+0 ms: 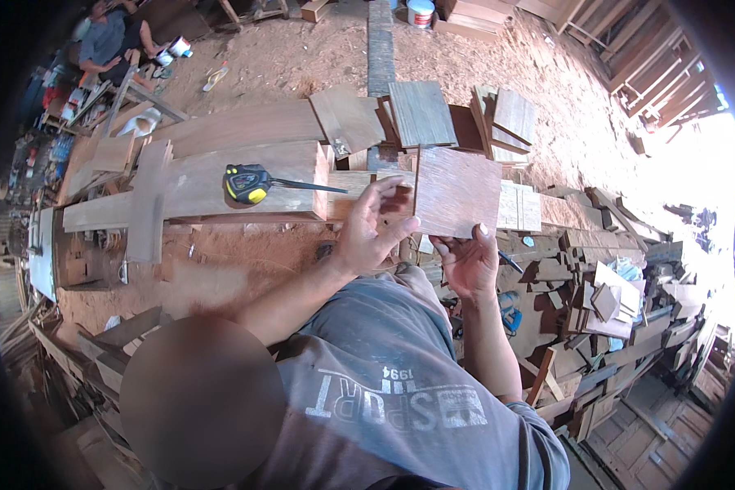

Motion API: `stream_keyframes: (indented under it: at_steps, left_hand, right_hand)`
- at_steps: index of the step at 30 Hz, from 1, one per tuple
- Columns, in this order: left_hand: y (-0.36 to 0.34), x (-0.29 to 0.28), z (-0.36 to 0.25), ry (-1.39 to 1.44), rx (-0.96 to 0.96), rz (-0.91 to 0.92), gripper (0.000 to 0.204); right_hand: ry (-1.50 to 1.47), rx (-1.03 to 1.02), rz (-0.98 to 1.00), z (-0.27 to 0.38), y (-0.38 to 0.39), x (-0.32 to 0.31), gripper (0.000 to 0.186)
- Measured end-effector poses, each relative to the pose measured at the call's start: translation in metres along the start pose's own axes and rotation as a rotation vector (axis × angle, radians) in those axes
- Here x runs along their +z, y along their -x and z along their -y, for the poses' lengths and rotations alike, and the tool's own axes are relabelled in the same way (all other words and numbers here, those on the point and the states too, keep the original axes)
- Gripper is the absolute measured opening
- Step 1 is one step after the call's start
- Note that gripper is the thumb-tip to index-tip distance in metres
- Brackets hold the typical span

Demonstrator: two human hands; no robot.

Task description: The person measures and marks a small wooden plank with a tape measure and pencil, then uses a handheld circular saw to cut the plank. They handle the cut pieces and place them on the workbench.

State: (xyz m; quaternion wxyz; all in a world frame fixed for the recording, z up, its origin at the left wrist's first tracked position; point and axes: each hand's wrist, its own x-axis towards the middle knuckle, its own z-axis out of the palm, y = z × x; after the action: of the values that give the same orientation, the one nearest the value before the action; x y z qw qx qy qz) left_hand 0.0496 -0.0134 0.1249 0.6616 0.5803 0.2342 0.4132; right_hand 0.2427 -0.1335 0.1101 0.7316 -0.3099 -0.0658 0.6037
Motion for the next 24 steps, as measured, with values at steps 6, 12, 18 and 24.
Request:
stream_keyframes:
  at_steps: [6, 12, 18, 24]
  left_hand:
    - [0.008, 0.003, -0.019, 0.192, -0.207, 0.056, 0.054]
    - [0.012, 0.005, -0.015, 0.195, -0.272, -0.037, 0.048]
    - [0.01, -0.006, -0.008, 0.142, -0.222, -0.035, 0.047]
    - [0.007, -0.013, -0.004, 0.341, -0.361, -0.034, 0.045]
  right_hand:
    - [0.003, -0.003, 0.034, -0.005, -0.001, 0.004, 0.062]
    - [0.067, -0.037, 0.025, -0.006, -0.005, 0.002, 0.067]
    - [0.179, -0.073, -0.149, 0.014, -0.015, -0.023, 0.054]
    - [0.371, -0.221, -0.134, 0.029, -0.02, -0.041, 0.035]
